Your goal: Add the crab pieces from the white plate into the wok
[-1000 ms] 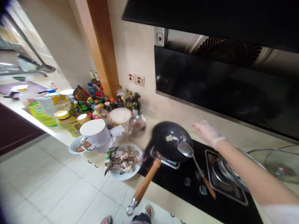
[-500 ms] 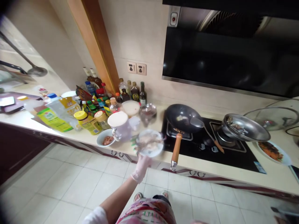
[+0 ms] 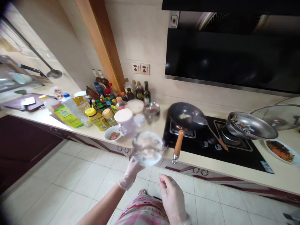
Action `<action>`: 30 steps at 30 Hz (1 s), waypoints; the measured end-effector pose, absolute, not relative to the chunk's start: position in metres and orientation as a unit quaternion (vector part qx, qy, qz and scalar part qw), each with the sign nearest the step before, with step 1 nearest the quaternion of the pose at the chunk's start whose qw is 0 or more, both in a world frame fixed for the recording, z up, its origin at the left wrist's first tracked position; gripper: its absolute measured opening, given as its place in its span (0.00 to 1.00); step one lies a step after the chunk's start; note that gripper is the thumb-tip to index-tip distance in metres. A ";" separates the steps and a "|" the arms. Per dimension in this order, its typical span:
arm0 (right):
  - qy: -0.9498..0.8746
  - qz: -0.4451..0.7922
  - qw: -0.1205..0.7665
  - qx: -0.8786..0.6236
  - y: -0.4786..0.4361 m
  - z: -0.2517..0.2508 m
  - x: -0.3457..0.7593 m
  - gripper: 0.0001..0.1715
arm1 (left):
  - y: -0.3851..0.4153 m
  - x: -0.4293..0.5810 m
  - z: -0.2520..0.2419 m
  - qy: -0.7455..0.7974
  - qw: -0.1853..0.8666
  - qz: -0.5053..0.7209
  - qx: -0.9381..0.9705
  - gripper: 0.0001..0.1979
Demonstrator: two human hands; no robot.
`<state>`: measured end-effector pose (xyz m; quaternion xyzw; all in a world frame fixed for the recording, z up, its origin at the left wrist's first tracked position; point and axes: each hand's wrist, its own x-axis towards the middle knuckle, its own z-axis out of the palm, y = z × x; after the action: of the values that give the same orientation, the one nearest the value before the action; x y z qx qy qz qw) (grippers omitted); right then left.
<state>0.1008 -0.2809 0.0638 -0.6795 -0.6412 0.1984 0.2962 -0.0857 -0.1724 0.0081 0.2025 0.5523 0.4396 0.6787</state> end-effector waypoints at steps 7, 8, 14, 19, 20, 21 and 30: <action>-0.718 0.041 0.054 -0.693 -0.216 0.108 0.050 0.33 | -0.228 -0.141 0.055 0.606 0.655 0.389 0.228 0.24; -0.723 0.035 0.027 -0.690 -0.212 0.113 0.047 0.35 | -0.230 -0.143 0.059 0.606 0.657 0.383 0.232 0.24; -0.735 0.039 -0.058 -0.675 -0.206 0.138 0.050 0.10 | -0.222 -0.141 0.076 0.572 0.684 0.364 0.270 0.24; -0.679 0.100 -0.052 -0.725 -0.210 0.153 0.063 0.12 | -0.208 -0.128 0.090 0.538 0.710 0.339 0.302 0.22; -0.669 0.105 -0.047 -0.734 -0.210 0.155 0.068 0.11 | -0.205 -0.126 0.093 0.531 0.714 0.337 0.308 0.22; -0.660 0.112 -0.038 -0.742 -0.210 0.156 0.074 0.11 | -0.202 -0.124 0.096 0.524 0.717 0.334 0.316 0.22; -0.603 0.175 0.066 -0.776 -0.205 0.197 0.127 0.09 | -0.174 -0.101 0.110 0.496 0.739 0.290 0.351 0.22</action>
<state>0.1270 -0.2047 0.1972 -0.7760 -0.6025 0.1748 0.0658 -0.1006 -0.1742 0.1097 0.3513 0.4961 0.2902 0.7391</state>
